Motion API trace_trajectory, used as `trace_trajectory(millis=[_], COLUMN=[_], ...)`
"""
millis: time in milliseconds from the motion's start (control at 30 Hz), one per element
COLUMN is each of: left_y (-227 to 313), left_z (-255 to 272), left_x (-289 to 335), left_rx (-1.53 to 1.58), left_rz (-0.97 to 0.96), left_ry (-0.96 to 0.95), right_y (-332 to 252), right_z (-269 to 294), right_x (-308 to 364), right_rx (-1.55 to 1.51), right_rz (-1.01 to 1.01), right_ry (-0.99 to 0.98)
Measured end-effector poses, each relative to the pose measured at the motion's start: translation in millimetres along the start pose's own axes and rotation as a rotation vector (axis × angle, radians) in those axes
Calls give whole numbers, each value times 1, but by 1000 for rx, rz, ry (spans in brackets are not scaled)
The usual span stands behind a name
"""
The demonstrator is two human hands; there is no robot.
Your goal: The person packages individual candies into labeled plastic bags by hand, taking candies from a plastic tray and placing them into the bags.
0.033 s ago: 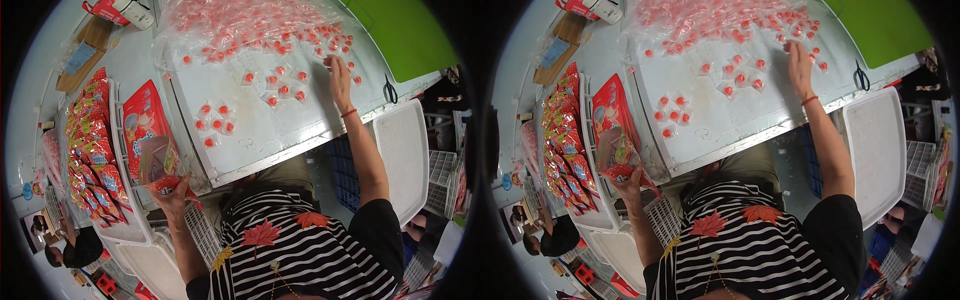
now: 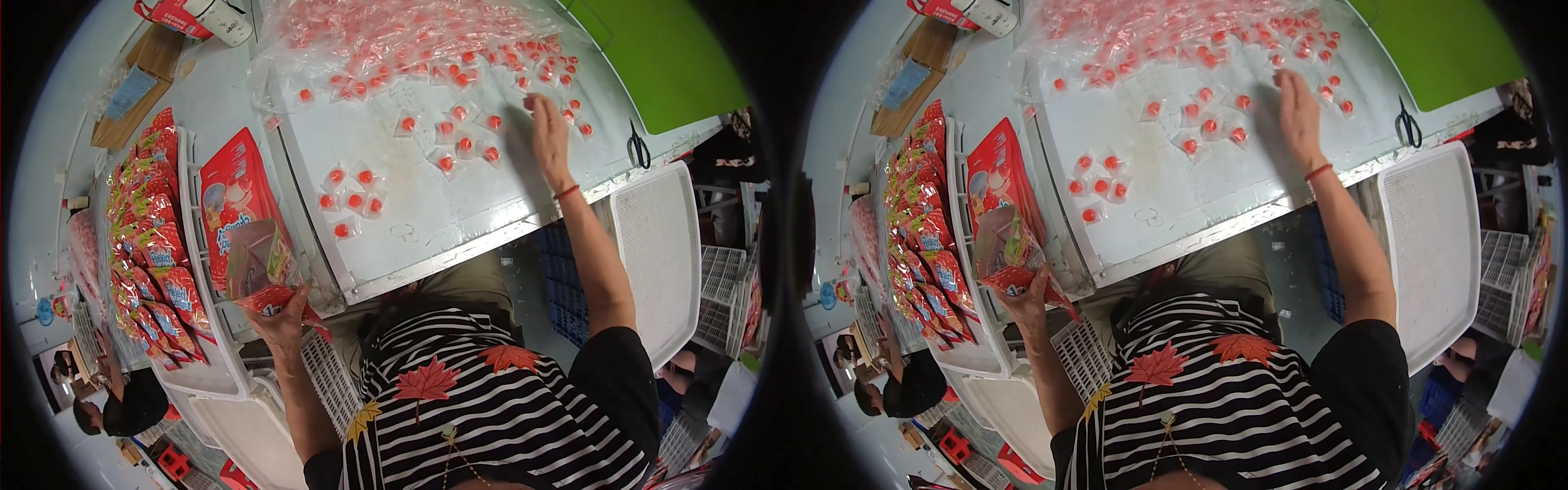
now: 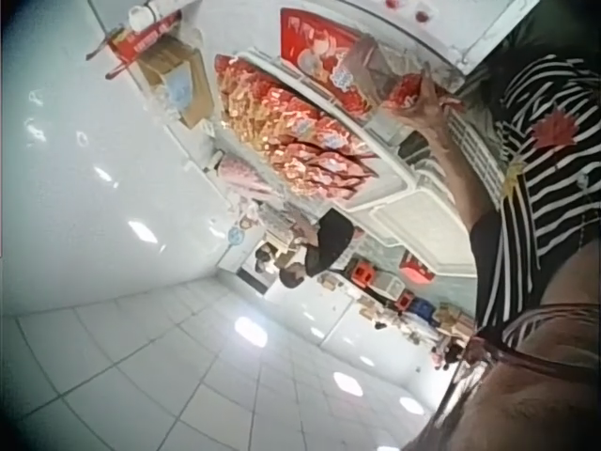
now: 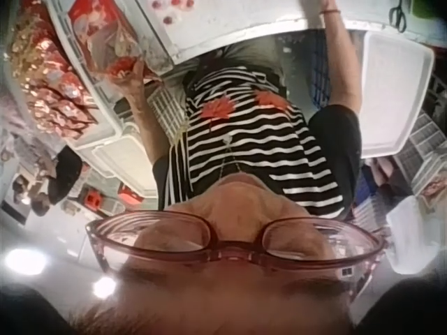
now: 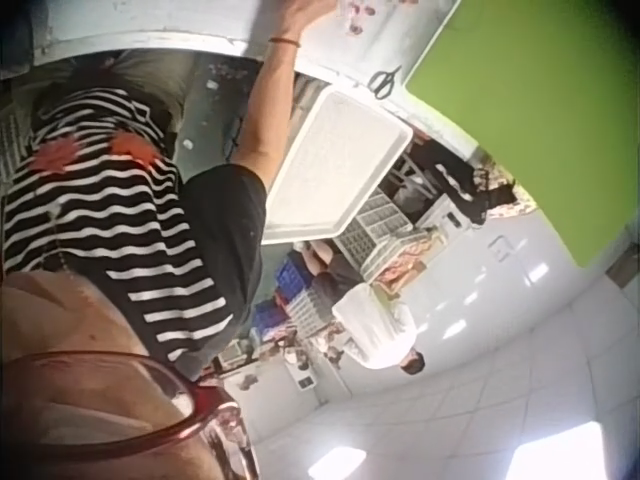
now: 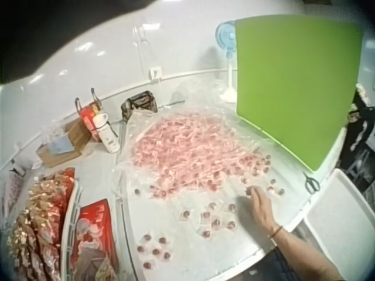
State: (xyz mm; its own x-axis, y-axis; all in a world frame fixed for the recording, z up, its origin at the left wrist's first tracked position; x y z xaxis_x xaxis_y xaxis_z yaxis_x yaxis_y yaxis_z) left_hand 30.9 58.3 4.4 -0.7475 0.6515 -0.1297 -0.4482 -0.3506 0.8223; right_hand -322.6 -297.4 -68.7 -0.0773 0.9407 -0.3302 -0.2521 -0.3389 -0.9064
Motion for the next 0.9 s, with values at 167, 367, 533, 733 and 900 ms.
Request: trace_trajectory(millis=[167,367,533,733,900], left_y=[-3,7,-2,3,-14], left_z=[0,-5,0,-4,-4], left_x=[-4,-8,1,-4,-7], left_rx=[-30,41,-140,-97,-153], left_rz=[-167,-53,37,-43,-233], left_ry=[91,-18,-54,16,58], right_y=[-41,-54,-84,-111,-122], right_z=[-37,-80,-114,-165,-203], right_x=[31,32,77,123,130], right_rx=[176,492,432,375,235], right_rz=[210,448,500,460,539], right_ry=[-223,-403,-425,-461,-478])
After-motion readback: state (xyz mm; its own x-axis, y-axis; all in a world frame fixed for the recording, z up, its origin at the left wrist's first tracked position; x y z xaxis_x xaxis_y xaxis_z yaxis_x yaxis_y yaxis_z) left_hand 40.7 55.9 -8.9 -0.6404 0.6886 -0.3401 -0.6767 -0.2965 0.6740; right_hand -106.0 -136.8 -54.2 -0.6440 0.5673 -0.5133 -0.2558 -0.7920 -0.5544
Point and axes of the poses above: each hand's wrist, its own x-axis away from the middle knuckle, its own z-axis out of the back of the hand, y = z × x, the point moved 3 cm from there along -x, towards the middle knuckle, and after that the axes turned 10 degrees about -x, right-handed, at the moved point
